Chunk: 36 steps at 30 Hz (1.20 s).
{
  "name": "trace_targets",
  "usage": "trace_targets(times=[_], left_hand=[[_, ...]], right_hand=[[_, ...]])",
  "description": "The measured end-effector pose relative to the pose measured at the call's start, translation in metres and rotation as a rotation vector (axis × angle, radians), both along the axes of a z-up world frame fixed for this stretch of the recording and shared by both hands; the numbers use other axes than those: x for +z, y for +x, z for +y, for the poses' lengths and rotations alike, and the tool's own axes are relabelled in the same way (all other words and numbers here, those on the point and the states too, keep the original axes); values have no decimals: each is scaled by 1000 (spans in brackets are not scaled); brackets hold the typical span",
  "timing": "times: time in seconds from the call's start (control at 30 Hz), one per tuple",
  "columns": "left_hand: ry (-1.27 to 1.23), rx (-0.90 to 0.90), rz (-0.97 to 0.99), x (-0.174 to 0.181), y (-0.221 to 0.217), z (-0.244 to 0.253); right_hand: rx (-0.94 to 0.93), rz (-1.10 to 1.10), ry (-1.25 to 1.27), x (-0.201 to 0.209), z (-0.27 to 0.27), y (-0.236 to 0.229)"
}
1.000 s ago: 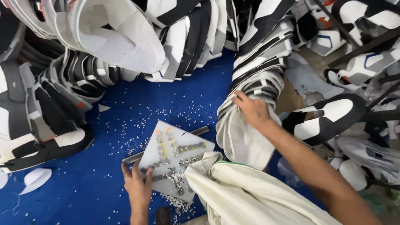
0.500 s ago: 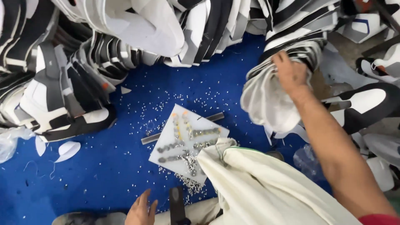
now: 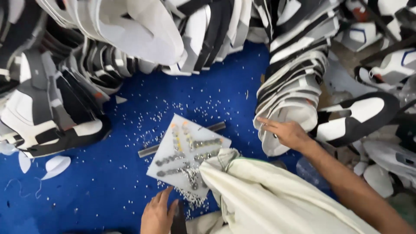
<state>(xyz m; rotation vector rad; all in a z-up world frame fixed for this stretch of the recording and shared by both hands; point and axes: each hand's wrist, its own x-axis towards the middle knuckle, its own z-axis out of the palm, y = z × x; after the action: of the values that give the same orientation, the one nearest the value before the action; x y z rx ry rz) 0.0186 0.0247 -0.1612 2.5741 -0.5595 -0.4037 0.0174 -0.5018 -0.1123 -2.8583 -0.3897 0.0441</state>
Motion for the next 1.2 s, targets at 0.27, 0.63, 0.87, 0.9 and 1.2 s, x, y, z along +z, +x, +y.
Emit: trace_targets(times=[0.27, 0.63, 0.87, 0.9, 1.2], left_hand=[[96, 26, 125, 34, -6, -13], [-364, 208, -29, 173, 36, -61], [-596, 417, -410, 174, 85, -85], [-497, 408, -195, 148, 90, -81], [-587, 183, -385, 179, 177, -102]], right_hand=[[-96, -178, 85, -7, -14, -23], [-527, -186, 854, 98, 137, 68], [-336, 186, 976, 59, 206, 86], [-392, 359, 852, 49, 204, 86], [-11, -183, 472, 112, 203, 187]])
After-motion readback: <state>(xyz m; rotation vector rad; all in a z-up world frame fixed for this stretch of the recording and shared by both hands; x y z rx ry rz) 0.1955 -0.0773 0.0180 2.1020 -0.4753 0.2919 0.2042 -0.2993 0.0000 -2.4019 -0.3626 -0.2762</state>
